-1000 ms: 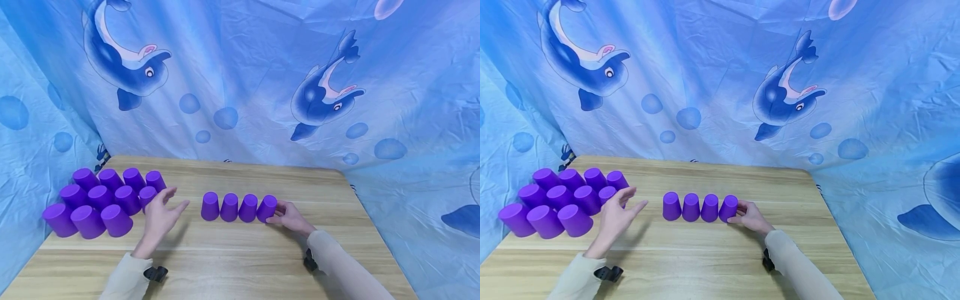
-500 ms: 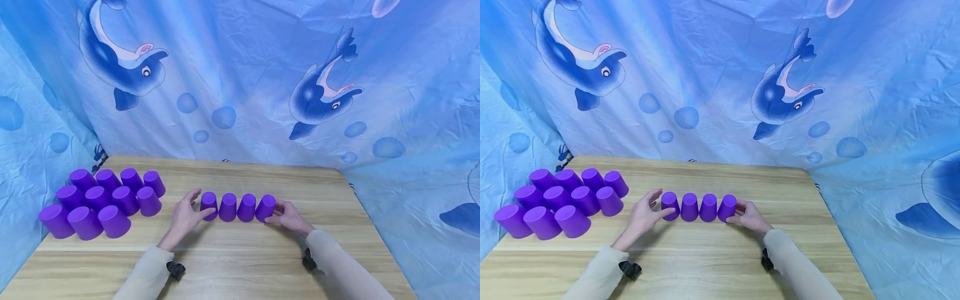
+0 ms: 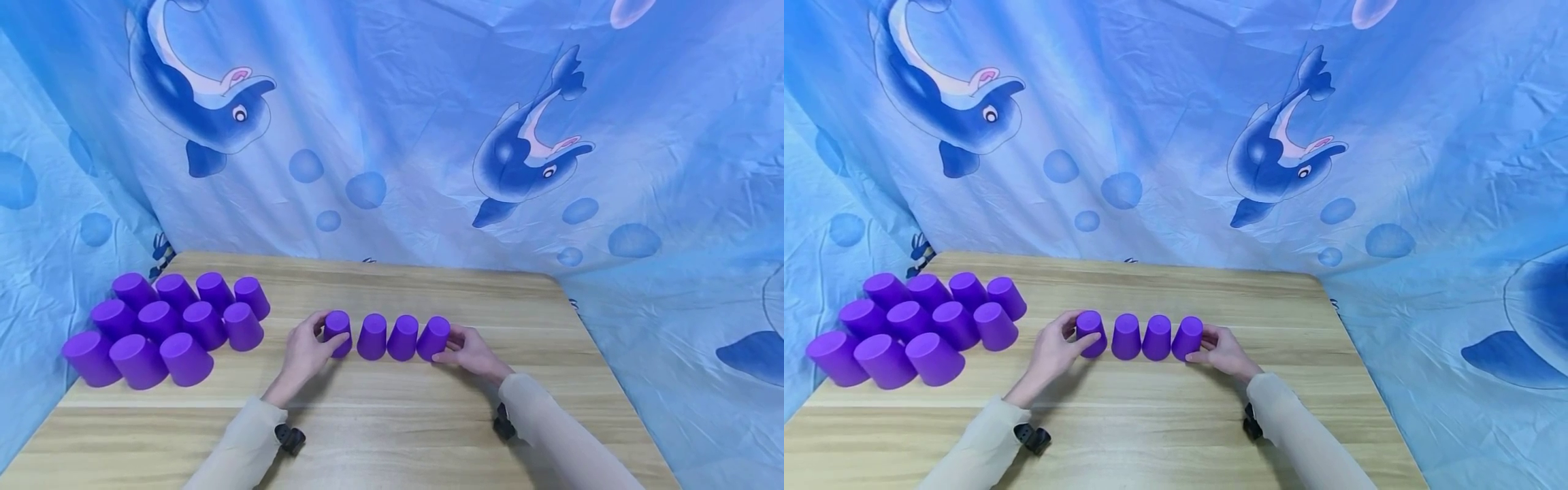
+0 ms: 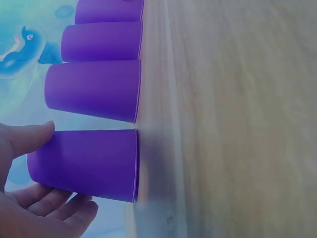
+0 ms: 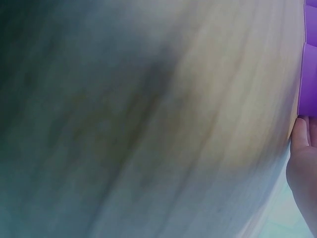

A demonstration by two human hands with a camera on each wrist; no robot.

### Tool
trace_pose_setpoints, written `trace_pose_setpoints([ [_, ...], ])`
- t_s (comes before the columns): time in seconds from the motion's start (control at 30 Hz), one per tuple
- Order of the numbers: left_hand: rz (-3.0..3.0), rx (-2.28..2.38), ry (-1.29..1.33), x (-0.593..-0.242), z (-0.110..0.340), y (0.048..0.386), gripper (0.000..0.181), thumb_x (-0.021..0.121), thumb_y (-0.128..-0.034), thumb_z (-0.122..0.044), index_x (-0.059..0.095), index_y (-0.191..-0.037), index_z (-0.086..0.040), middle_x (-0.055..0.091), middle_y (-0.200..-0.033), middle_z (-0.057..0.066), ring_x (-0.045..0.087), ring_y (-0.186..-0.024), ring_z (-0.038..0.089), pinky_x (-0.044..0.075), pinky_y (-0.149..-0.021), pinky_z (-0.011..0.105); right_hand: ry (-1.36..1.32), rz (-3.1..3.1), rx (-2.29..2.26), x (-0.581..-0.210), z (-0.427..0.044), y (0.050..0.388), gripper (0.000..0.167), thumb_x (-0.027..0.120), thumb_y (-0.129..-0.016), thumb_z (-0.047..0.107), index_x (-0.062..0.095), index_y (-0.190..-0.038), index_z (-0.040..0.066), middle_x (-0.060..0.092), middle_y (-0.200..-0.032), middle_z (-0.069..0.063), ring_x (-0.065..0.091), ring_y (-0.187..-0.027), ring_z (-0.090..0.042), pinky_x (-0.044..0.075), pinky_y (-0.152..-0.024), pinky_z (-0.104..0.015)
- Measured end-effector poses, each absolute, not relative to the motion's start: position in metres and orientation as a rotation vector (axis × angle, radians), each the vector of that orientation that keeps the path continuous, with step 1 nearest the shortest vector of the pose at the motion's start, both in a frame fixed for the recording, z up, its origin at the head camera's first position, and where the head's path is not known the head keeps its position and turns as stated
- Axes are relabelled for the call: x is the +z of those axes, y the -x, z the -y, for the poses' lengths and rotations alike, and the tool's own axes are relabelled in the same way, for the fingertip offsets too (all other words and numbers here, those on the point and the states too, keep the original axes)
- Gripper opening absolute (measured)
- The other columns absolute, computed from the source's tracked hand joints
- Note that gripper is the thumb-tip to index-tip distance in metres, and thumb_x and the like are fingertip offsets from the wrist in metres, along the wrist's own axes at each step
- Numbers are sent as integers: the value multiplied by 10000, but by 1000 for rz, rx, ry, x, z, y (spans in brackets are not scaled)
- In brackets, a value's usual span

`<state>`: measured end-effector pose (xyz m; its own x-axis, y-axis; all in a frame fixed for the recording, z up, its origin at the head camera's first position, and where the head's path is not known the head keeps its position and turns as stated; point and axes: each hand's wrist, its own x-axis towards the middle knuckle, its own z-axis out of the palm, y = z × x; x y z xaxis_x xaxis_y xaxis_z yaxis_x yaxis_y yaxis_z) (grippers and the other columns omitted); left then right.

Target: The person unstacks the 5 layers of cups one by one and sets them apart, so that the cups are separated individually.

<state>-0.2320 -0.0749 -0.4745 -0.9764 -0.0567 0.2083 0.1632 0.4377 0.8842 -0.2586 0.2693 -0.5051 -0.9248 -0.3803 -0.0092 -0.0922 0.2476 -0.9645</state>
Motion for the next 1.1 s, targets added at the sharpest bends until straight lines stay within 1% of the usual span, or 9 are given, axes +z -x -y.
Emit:
trace_pose_setpoints([
  [0.37,2488,-1572,122,-469,98,216,515,806,-786,-194,591,-1224,-29,609,-1192,197,562,-1124,361,487,-913,411,439,-2306,-1721,-504,-269,258,581,809,-739,50,561,-1261,-10,607,-1221,-134,560,-1146,-278,371,-1035,-406],
  [0.57,2510,-1474,148,-464,116,201,543,799,-790,-299,600,-1211,-21,626,-1160,201,584,-1089,367,495,-894,447,397,-2302,-1723,-503,-269,258,587,814,-732,33,566,-1263,7,607,-1223,-126,560,-1146,-273,376,-1032,-387],
  [0.7,2511,-1395,132,-459,131,191,571,804,-772,-361,614,-1199,-33,647,-1123,180,618,-1035,343,517,-857,434,383,-2303,-1715,-503,-268,258,585,813,-733,29,566,-1264,13,606,-1226,-120,555,-1153,-265,368,-1038,-383],
  [0.8,2518,-1380,94,-456,142,182,589,804,-765,-383,608,-1201,-39,642,-1126,174,621,-1025,338,522,-850,432,384,-2301,-1708,-503,-267,258,588,812,-734,32,564,-1266,16,605,-1230,-118,554,-1155,-261,366,-1040,-384],
  [0.97,2532,-1306,25,-451,156,168,605,814,-761,-359,588,-1210,-22,641,-1115,223,623,-1011,373,520,-836,460,381,-2293,-1711,-503,-267,259,606,812,-732,29,556,-1281,21,598,-1243,-117,549,-1162,-261,359,-1044,-389],
  [1.1,2521,-1216,-41,-452,167,162,595,845,-728,-322,604,-1179,-19,658,-1067,234,644,-967,374,533,-789,435,373,-2292,-1715,-504,-268,259,604,803,-738,10,549,-1287,8,590,-1251,-132,541,-1170,-279,354,-1046,-404],
])
